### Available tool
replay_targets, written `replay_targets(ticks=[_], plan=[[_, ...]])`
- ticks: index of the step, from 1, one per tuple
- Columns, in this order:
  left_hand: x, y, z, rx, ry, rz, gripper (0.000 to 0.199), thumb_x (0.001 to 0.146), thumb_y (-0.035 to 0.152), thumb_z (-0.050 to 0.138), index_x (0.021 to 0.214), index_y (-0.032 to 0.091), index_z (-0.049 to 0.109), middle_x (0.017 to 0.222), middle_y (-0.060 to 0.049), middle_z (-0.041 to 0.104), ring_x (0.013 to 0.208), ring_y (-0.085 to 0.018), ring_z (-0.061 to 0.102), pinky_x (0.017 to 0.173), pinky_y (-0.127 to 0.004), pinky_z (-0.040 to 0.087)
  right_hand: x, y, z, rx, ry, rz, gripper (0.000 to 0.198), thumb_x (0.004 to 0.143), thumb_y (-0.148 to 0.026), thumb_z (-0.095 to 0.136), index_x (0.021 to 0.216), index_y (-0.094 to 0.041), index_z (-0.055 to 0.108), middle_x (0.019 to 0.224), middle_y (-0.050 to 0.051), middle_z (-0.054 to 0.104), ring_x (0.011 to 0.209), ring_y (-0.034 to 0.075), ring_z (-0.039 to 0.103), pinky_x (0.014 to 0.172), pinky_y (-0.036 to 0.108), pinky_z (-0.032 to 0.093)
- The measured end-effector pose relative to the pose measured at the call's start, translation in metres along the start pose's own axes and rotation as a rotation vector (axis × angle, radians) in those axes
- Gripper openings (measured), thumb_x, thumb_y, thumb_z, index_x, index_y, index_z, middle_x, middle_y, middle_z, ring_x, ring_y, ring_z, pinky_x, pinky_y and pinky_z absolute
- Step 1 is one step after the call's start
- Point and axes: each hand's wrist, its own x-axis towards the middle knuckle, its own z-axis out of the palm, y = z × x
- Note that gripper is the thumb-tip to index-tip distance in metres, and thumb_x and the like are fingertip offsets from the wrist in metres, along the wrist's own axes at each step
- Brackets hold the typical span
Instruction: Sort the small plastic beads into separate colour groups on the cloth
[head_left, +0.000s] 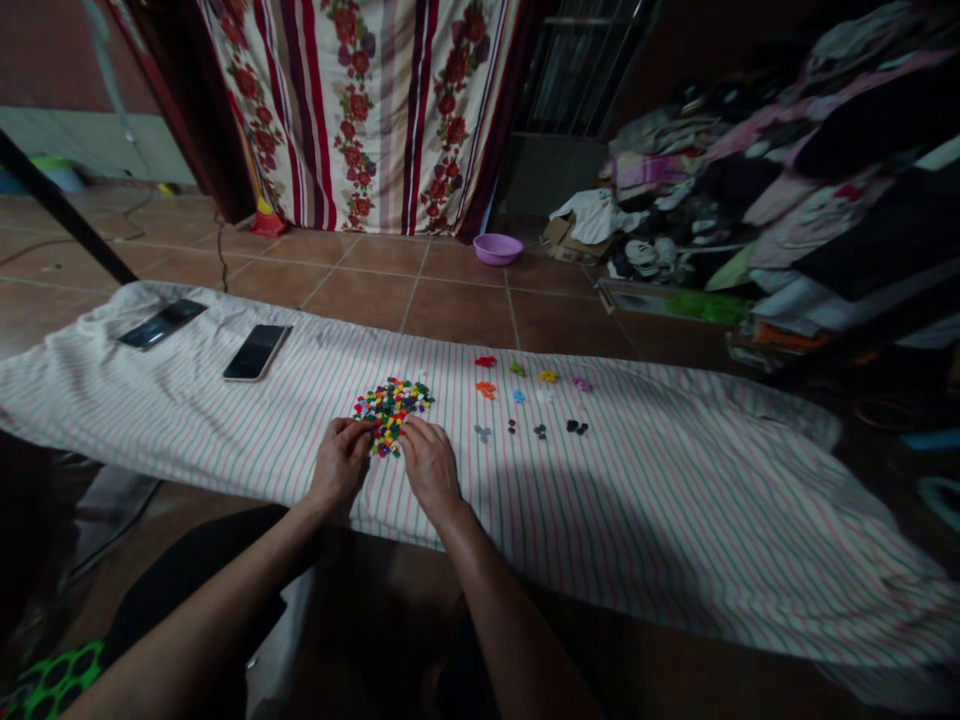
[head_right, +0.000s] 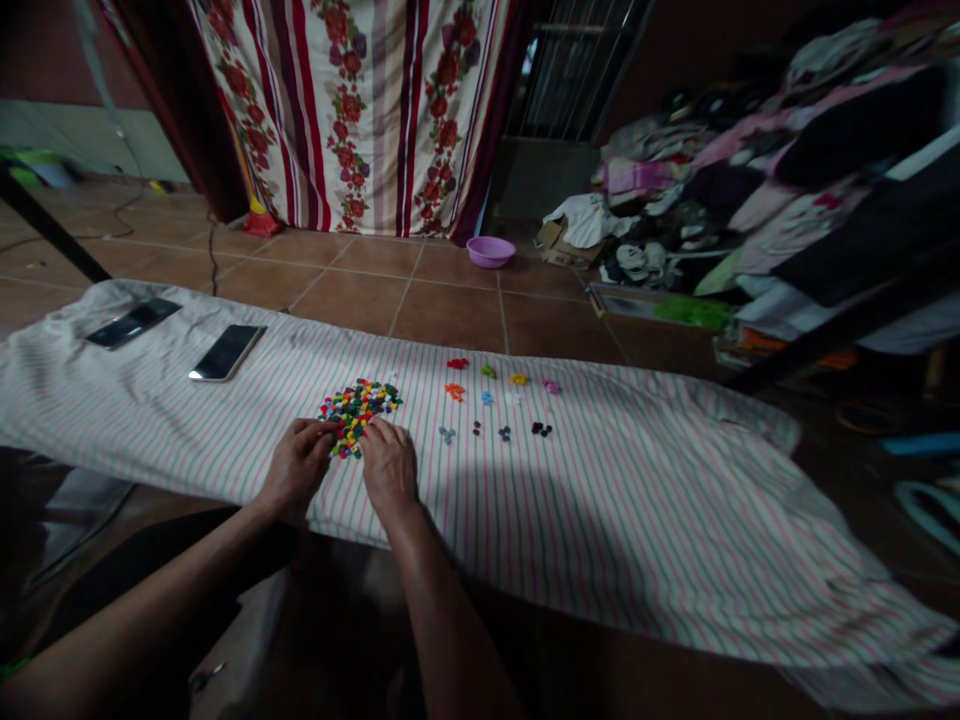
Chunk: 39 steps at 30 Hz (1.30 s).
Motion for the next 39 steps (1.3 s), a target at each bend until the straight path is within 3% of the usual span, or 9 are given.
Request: replay_targets(ticks=[6,12,19,25,31,39], plan=[[0.007,0.004,0.0,0.052,-0.05,0.055,0.029,0.087,0.033,0.045,0.095,0.02,0.069,0.093,-0.006,0.055,0.086,-0.016,0.06,0.081,-0.032,0.052,0.0,0.001,0.002,-0.022,0.028,0.025,0.032,0.094,-0.013,0.039,0.114,-0.015,0.064,0.119,0.01,0.064,0.11,0.02,0.055,0.098,0.036,0.044],[0.029,0.021,0.009,0.274,-0.121,0.149,0.028,0.09,0.033,0.045,0.098,0.022,0.069,0.095,-0.005,0.058,0.084,-0.016,0.06,0.075,-0.029,0.049,0.0,0.002,0.004,-0.043,0.05,0.074,0.038,0.09,-0.005,0.036,0.117,-0.014,0.061,0.119,0.013,0.062,0.116,0.021,0.051,0.099,0.038,0.041],[0.069,0.054,0.032,0.522,-0.366,0.353,0.028,0.089,0.027,0.047,0.11,0.029,0.066,0.104,-0.006,0.057,0.088,-0.018,0.058,0.069,-0.027,0.045,0.001,-0.001,0.001,-0.018,0.127,0.165,0.035,0.089,-0.006,0.035,0.108,-0.013,0.063,0.108,0.014,0.062,0.106,0.023,0.053,0.094,0.039,0.044],[0.086,0.064,0.039,0.613,-0.521,0.453,0.02,0.085,0.024,0.053,0.096,0.027,0.069,0.098,-0.006,0.057,0.093,-0.019,0.055,0.073,-0.027,0.045,0.0,0.0,0.002,-0.021,0.126,0.16,0.035,0.089,-0.008,0.035,0.109,-0.014,0.063,0.108,0.014,0.062,0.106,0.023,0.053,0.093,0.04,0.045],[0.094,0.059,0.043,0.662,-0.547,0.528,0.018,0.086,0.023,0.051,0.087,0.023,0.069,0.094,-0.006,0.059,0.091,-0.019,0.056,0.069,-0.025,0.044,0.0,0.0,0.002,-0.014,0.133,0.161,0.033,0.089,-0.01,0.037,0.11,-0.014,0.063,0.109,0.013,0.062,0.108,0.022,0.053,0.094,0.039,0.045],[0.099,0.048,0.042,0.574,-0.497,0.433,0.024,0.084,0.023,0.051,0.098,0.025,0.07,0.098,-0.004,0.06,0.084,-0.014,0.06,0.073,-0.023,0.047,0.002,0.003,0.003,0.025,0.126,0.159,0.032,0.087,-0.008,0.039,0.107,-0.016,0.063,0.106,0.011,0.064,0.106,0.021,0.054,0.094,0.038,0.044]])
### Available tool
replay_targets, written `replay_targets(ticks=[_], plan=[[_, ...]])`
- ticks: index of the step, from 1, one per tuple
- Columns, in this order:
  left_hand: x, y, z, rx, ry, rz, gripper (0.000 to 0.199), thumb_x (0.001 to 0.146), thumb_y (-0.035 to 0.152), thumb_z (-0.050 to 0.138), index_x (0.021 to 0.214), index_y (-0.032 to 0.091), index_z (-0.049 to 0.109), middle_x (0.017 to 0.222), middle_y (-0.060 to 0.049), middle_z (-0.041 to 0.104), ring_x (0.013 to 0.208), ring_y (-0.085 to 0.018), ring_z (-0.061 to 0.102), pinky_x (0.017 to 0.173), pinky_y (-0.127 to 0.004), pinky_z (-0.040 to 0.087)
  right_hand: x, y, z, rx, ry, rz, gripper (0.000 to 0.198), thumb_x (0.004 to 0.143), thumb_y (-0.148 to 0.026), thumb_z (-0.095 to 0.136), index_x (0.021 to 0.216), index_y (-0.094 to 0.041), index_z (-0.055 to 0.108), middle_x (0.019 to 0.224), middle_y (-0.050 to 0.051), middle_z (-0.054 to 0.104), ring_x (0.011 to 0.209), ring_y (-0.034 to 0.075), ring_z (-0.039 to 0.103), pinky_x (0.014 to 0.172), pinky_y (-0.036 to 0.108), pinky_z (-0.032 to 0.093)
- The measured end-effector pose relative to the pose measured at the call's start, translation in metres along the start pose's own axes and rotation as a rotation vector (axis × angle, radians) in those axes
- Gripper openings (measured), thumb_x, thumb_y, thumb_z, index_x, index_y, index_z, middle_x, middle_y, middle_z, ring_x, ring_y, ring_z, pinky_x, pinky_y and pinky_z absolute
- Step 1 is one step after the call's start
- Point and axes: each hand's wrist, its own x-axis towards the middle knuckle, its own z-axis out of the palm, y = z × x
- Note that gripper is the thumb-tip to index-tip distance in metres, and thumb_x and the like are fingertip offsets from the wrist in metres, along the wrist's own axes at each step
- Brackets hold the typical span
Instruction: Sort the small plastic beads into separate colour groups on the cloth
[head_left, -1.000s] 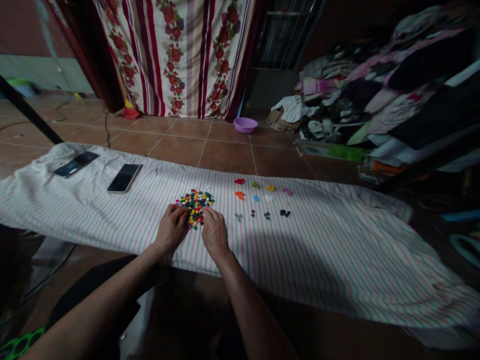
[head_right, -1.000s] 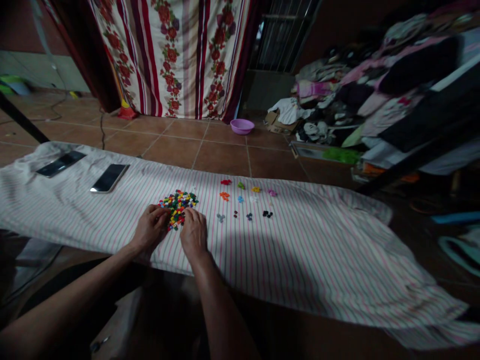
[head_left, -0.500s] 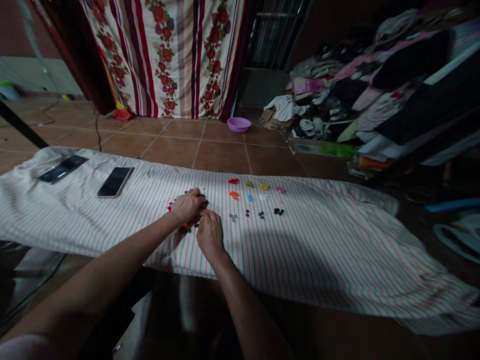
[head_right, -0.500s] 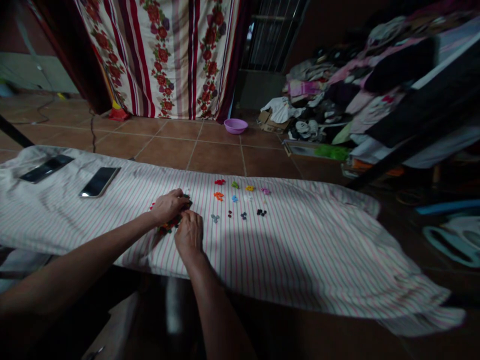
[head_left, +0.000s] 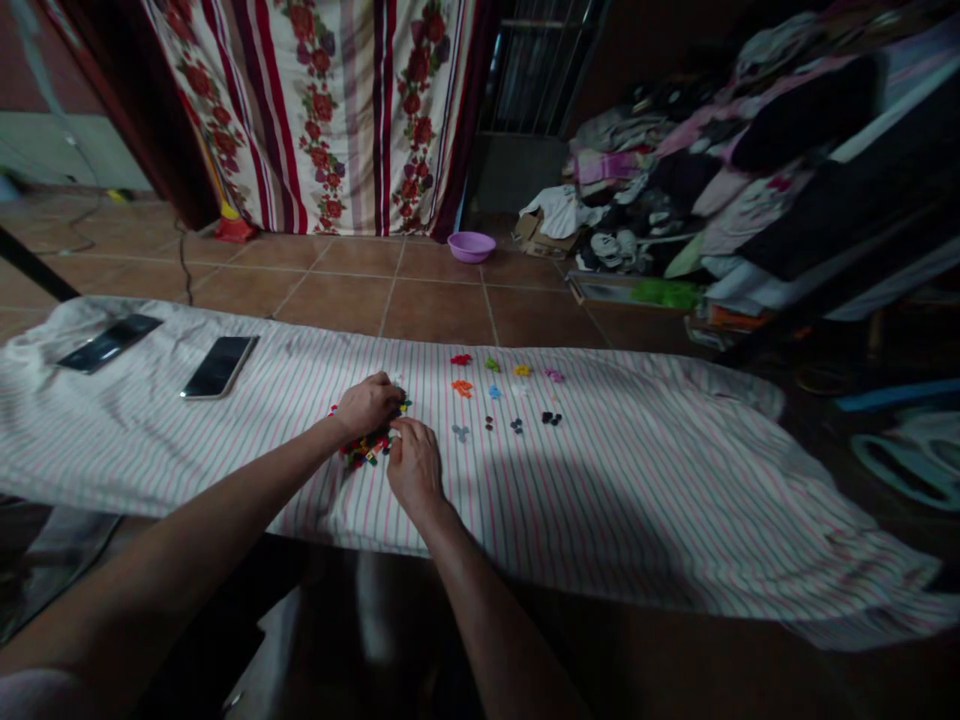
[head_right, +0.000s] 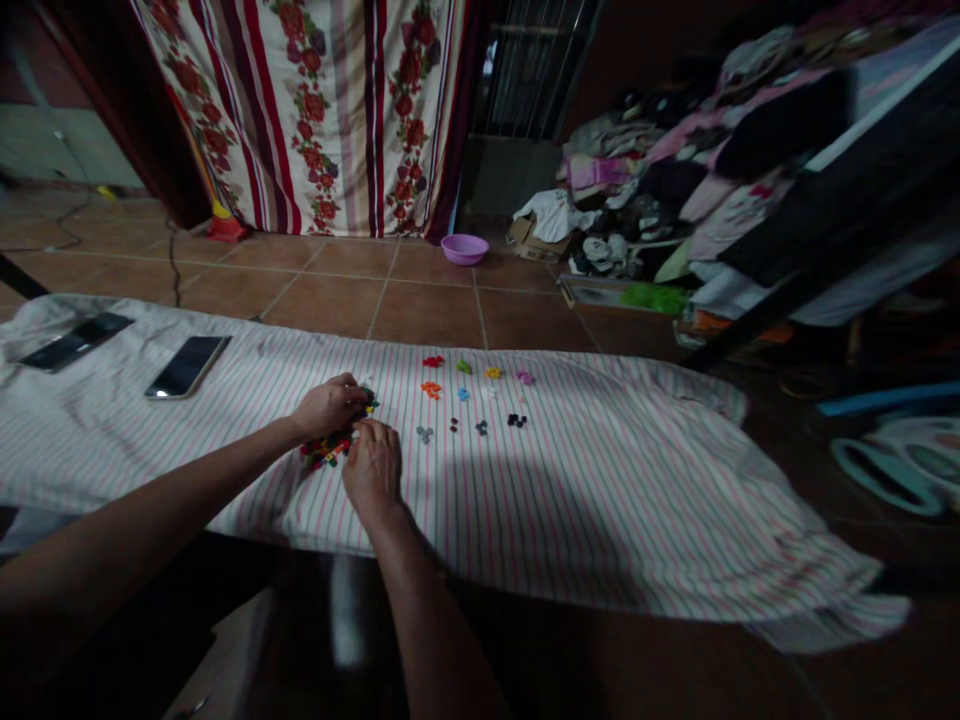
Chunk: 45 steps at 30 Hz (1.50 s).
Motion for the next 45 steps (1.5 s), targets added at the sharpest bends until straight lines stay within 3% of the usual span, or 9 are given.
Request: replay_targets(ticks=[5,11,16,32,39,45], plan=[[0.0,-0.003,0.0,0.008,0.017,-0.02,0.022,0.085,0.027,0.052,0.096,0.025,0.071,0.098,-0.006,0.061,0.085,-0.016,0.06,0.075,-0.024,0.048,0.0,-0.001,-0.001,0.0,-0.002,0.005,0.03,0.088,-0.008,0.039,0.104,-0.016,0.063,0.105,0.011,0.064,0.105,0.021,0.055,0.094,0.037,0.044],[0.005,0.001,-0.003,0.055,-0.046,0.1,0.025,0.087,0.028,0.051,0.103,0.029,0.069,0.103,-0.005,0.059,0.092,-0.017,0.06,0.077,-0.025,0.047,0.0,-0.002,-0.002,-0.002,-0.009,0.018,0.03,0.087,-0.008,0.041,0.106,-0.015,0.062,0.107,0.011,0.064,0.106,0.021,0.054,0.094,0.037,0.044],[0.011,0.003,-0.004,0.106,-0.092,0.124,0.022,0.083,0.023,0.054,0.098,0.026,0.07,0.101,-0.005,0.06,0.092,-0.018,0.06,0.075,-0.025,0.047,0.0,-0.002,-0.002,0.01,-0.005,0.018,0.03,0.087,-0.009,0.041,0.107,-0.015,0.062,0.108,0.011,0.063,0.107,0.021,0.054,0.095,0.037,0.044],[0.01,0.007,0.001,0.097,-0.09,0.012,0.017,0.084,0.029,0.054,0.091,0.022,0.067,0.094,-0.004,0.06,0.093,-0.016,0.061,0.08,-0.025,0.047,0.001,-0.003,-0.004,0.012,-0.008,0.026,0.027,0.086,-0.008,0.041,0.104,-0.014,0.062,0.107,0.011,0.063,0.106,0.022,0.053,0.094,0.037,0.043],[0.007,0.007,-0.005,0.061,-0.065,0.003,0.02,0.087,0.03,0.047,0.088,0.018,0.064,0.092,-0.005,0.059,0.089,-0.017,0.06,0.077,-0.026,0.046,0.001,-0.004,-0.004,0.013,-0.007,0.04,0.027,0.085,-0.008,0.043,0.102,-0.015,0.062,0.107,0.01,0.063,0.106,0.021,0.053,0.095,0.036,0.042],[0.01,0.008,-0.004,-0.041,-0.015,-0.035,0.012,0.083,0.028,0.052,0.086,0.018,0.057,0.083,-0.003,0.06,0.077,-0.015,0.059,0.071,-0.026,0.044,0.0,-0.003,-0.002,-0.008,0.0,0.038,0.026,0.086,-0.009,0.044,0.101,-0.014,0.065,0.109,0.011,0.063,0.107,0.021,0.052,0.096,0.036,0.042]])
